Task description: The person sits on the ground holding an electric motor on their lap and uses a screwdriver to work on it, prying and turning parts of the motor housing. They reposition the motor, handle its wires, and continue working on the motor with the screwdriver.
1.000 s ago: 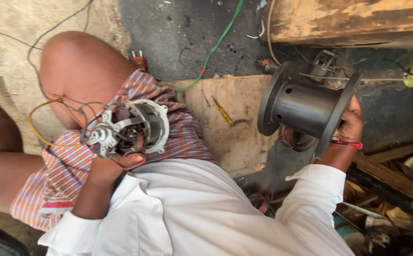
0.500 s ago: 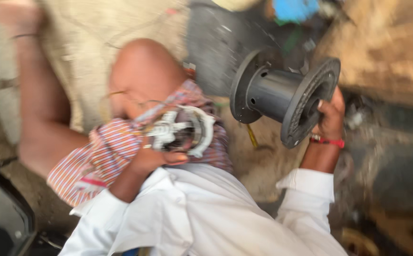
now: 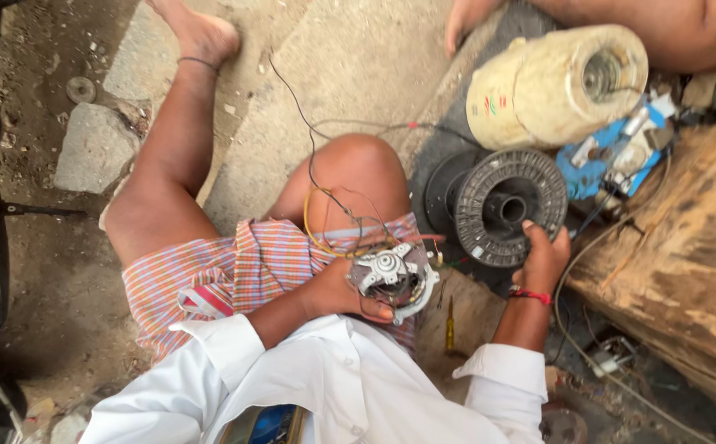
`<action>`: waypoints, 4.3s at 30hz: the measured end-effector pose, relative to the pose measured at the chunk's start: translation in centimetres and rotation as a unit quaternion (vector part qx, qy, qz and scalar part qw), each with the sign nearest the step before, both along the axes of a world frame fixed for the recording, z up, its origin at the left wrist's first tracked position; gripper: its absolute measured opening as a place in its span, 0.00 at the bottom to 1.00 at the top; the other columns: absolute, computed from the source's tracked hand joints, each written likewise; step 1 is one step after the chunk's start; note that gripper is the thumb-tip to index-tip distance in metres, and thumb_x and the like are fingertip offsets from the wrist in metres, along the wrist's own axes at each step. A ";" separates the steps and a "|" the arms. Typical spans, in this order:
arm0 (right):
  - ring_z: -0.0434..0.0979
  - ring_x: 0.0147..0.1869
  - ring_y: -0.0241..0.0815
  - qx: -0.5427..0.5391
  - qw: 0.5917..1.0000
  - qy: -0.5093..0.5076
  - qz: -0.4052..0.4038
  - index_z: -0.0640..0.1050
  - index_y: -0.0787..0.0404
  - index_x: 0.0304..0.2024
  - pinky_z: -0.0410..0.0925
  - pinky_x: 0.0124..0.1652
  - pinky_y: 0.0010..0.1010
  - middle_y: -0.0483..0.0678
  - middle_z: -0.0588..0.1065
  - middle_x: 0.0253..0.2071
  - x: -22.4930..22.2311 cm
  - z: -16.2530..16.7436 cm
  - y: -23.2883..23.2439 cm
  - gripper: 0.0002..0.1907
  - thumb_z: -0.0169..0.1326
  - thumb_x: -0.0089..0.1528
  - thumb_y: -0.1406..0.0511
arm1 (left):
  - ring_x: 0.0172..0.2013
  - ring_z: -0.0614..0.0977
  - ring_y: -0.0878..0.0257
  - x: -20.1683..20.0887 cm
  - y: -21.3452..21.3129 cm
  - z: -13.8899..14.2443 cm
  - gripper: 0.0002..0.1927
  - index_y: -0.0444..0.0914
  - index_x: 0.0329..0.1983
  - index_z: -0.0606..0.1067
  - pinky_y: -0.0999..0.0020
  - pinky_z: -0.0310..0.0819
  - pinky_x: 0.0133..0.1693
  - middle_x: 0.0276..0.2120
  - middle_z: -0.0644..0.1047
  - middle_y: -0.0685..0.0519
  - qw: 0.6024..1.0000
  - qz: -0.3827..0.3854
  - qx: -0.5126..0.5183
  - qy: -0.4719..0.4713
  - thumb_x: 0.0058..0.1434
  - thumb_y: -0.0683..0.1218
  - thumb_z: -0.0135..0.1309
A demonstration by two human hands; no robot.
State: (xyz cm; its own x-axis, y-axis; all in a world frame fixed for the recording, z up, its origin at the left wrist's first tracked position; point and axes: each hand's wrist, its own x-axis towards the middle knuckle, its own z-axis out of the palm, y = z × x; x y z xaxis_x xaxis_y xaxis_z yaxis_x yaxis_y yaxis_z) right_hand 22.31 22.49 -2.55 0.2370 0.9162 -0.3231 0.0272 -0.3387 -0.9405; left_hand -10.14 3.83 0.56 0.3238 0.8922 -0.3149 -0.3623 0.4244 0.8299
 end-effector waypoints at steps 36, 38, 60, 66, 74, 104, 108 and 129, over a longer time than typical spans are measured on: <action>0.81 0.51 0.47 -0.068 0.987 -0.126 -0.067 0.61 0.67 0.70 0.74 0.35 0.36 0.62 0.72 0.61 -8.0 1.9 -1.8 0.42 0.64 0.57 0.64 | 0.54 0.80 0.64 -4.2 -1.8 1.6 0.47 0.32 0.68 0.67 0.68 0.73 0.60 0.53 0.81 0.51 0.996 0.032 0.069 -0.052 0.46 0.43 0.76; 0.80 0.47 0.47 -0.100 0.979 -0.167 -0.067 0.65 0.67 0.68 0.68 0.29 0.40 0.59 0.74 0.59 -8.0 2.5 -2.4 0.39 0.62 0.56 0.63 | 0.55 0.80 0.63 -3.8 -2.3 1.1 0.42 0.30 0.67 0.71 0.66 0.75 0.60 0.55 0.81 0.50 0.995 0.020 0.071 -0.063 0.49 0.42 0.76; 0.81 0.48 0.43 -0.072 0.993 -0.065 -0.072 0.73 0.64 0.57 0.77 0.46 0.37 0.49 0.78 0.49 19.9 10.3 -18.9 0.23 0.53 0.58 0.76 | 0.54 0.78 0.63 2.3 -4.7 -0.7 0.44 0.34 0.62 0.71 0.65 0.74 0.58 0.53 0.77 0.53 0.998 0.045 0.021 0.048 0.40 0.40 0.76; 0.81 0.48 0.42 -0.111 0.990 -0.060 -0.070 0.74 0.66 0.58 0.75 0.45 0.35 0.50 0.79 0.49 23.4 7.2 -22.4 0.24 0.57 0.58 0.75 | 0.52 0.79 0.63 3.2 -5.8 -1.6 0.41 0.35 0.60 0.71 0.66 0.76 0.56 0.52 0.78 0.54 0.997 0.042 -0.043 0.040 0.41 0.41 0.75; 0.81 0.50 0.42 -0.053 0.996 -0.018 -0.067 0.73 0.68 0.58 0.74 0.51 0.34 0.51 0.79 0.51 22.8 8.1 -20.6 0.25 0.57 0.57 0.76 | 0.52 0.80 0.62 4.0 -5.8 -1.6 0.38 0.35 0.60 0.73 0.66 0.75 0.56 0.52 0.79 0.54 0.996 0.018 -0.058 0.069 0.43 0.41 0.73; 0.78 0.51 0.43 0.097 0.973 -0.088 -0.189 0.66 0.65 0.64 0.73 0.48 0.34 0.53 0.75 0.50 7.3 2.9 -9.4 0.34 0.62 0.64 0.53 | 0.58 0.76 0.59 6.4 -8.0 -3.0 0.42 0.37 0.66 0.69 0.64 0.73 0.61 0.58 0.75 0.54 0.991 0.056 -0.095 0.080 0.46 0.41 0.71; 0.72 0.41 0.34 0.117 0.970 0.054 -0.204 0.71 0.63 0.57 0.67 0.39 0.28 0.47 0.76 0.43 6.6 2.1 -13.0 0.16 0.56 0.70 0.63 | 0.51 0.77 0.58 4.9 -8.4 -3.0 0.39 0.36 0.63 0.72 0.61 0.75 0.55 0.54 0.76 0.53 0.963 0.044 -0.139 0.227 0.46 0.40 0.71; 0.78 0.52 0.37 0.178 0.978 0.090 0.053 0.74 0.65 0.52 0.73 0.54 0.30 0.49 0.78 0.49 3.1 6.4 -21.9 0.07 0.47 0.73 0.69 | 0.61 0.78 0.58 9.6 -4.6 1.1 0.44 0.32 0.67 0.71 0.61 0.68 0.68 0.60 0.78 0.48 0.964 -0.078 0.130 0.218 0.46 0.43 0.78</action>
State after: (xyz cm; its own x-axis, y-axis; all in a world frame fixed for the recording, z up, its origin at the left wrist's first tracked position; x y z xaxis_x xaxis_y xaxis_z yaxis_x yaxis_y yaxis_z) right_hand 25.42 0.62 3.85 0.1040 0.9946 -0.0063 -0.1326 0.0075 -0.9911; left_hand -0.54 -0.73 1.61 0.3475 0.9104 -0.2247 0.0973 0.2033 0.9743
